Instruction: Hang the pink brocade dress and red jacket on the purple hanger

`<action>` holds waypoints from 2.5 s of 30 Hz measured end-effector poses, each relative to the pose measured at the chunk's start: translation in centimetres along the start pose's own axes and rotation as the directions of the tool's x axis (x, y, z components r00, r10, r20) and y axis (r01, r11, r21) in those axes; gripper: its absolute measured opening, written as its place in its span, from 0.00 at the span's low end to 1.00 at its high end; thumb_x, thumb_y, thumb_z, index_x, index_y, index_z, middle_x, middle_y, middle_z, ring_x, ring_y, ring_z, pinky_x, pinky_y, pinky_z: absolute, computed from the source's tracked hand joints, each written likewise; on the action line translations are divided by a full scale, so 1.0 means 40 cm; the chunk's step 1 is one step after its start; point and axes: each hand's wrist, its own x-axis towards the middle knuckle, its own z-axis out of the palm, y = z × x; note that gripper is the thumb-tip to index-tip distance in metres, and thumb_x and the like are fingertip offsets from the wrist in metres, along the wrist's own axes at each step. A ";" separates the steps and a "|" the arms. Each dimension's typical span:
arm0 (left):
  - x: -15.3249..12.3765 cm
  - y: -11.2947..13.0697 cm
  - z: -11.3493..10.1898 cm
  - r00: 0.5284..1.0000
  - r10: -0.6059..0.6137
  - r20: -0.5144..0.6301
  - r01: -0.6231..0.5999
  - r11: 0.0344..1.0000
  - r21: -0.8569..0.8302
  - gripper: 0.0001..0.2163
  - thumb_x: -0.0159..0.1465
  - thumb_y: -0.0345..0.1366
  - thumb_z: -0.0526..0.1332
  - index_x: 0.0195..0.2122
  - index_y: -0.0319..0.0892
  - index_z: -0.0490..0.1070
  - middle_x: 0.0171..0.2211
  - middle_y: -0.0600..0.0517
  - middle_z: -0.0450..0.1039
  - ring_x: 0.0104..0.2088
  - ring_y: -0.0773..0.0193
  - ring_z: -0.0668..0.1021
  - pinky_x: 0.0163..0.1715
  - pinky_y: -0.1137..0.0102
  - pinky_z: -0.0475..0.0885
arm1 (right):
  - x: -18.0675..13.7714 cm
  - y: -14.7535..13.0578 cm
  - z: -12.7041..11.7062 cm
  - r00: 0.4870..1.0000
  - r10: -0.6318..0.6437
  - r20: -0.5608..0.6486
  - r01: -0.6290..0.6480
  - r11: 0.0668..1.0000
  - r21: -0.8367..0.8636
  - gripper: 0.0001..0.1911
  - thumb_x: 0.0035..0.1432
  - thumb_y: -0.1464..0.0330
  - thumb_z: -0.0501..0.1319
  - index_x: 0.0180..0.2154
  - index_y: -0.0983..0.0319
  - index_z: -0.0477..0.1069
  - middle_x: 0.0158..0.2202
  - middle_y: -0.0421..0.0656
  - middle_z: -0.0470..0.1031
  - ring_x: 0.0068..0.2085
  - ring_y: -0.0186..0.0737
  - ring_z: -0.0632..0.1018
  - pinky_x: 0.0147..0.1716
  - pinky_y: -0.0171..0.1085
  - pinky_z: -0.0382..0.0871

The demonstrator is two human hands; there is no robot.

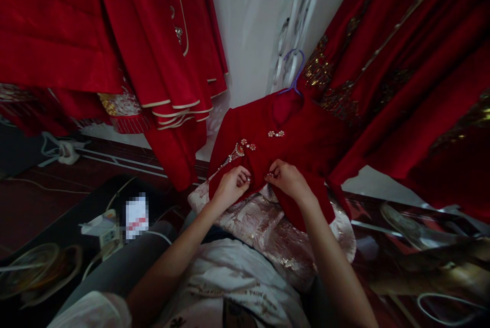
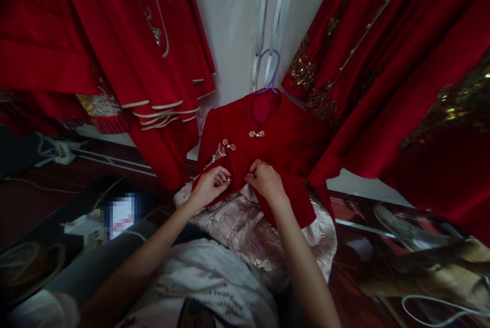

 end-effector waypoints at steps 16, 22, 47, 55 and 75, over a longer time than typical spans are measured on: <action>-0.003 -0.003 0.002 0.995 0.093 0.039 -0.097 0.988 0.121 0.04 0.59 0.28 0.59 0.35 0.42 0.69 0.30 0.54 0.71 0.28 0.70 0.72 0.30 0.74 0.67 | -0.010 0.005 -0.073 0.996 -0.010 0.089 -0.021 0.939 0.344 0.09 0.45 0.63 0.69 0.29 0.60 0.76 0.26 0.41 0.79 0.29 0.38 0.80 0.30 0.33 0.71; 0.003 -0.012 0.013 0.997 0.081 0.015 -0.083 0.982 0.169 0.07 0.56 0.26 0.59 0.35 0.41 0.69 0.30 0.54 0.70 0.28 0.69 0.72 0.31 0.73 0.67 | -0.023 -0.032 -0.071 0.970 -0.118 0.214 0.000 0.875 0.485 0.11 0.46 0.61 0.69 0.31 0.61 0.77 0.29 0.42 0.80 0.31 0.37 0.80 0.32 0.34 0.73; 0.019 -0.017 0.035 0.996 0.075 -0.043 -0.065 0.979 0.191 0.06 0.55 0.26 0.59 0.33 0.42 0.69 0.28 0.54 0.73 0.28 0.68 0.75 0.30 0.73 0.68 | 0.025 -0.011 0.051 0.998 -0.043 0.050 0.020 0.921 0.389 0.04 0.47 0.70 0.67 0.30 0.61 0.77 0.29 0.41 0.80 0.30 0.35 0.80 0.32 0.32 0.73; 0.029 -0.006 0.011 0.991 -0.016 -0.130 0.017 1.000 0.008 0.05 0.60 0.35 0.60 0.32 0.42 0.73 0.28 0.52 0.77 0.29 0.66 0.78 0.30 0.73 0.71 | 0.030 -0.001 0.035 0.999 -0.013 -0.040 0.027 0.921 0.388 0.04 0.49 0.70 0.66 0.31 0.61 0.76 0.29 0.42 0.80 0.30 0.35 0.79 0.33 0.33 0.72; 0.048 -0.030 0.031 0.986 -0.164 -0.036 0.139 0.919 -0.368 0.07 0.48 0.29 0.68 0.30 0.37 0.75 0.29 0.49 0.79 0.30 0.66 0.80 0.37 0.71 0.76 | 0.018 -0.033 0.033 0.998 -0.054 0.022 0.039 0.897 0.441 0.05 0.50 0.71 0.66 0.33 0.63 0.77 0.30 0.42 0.80 0.32 0.34 0.79 0.34 0.31 0.72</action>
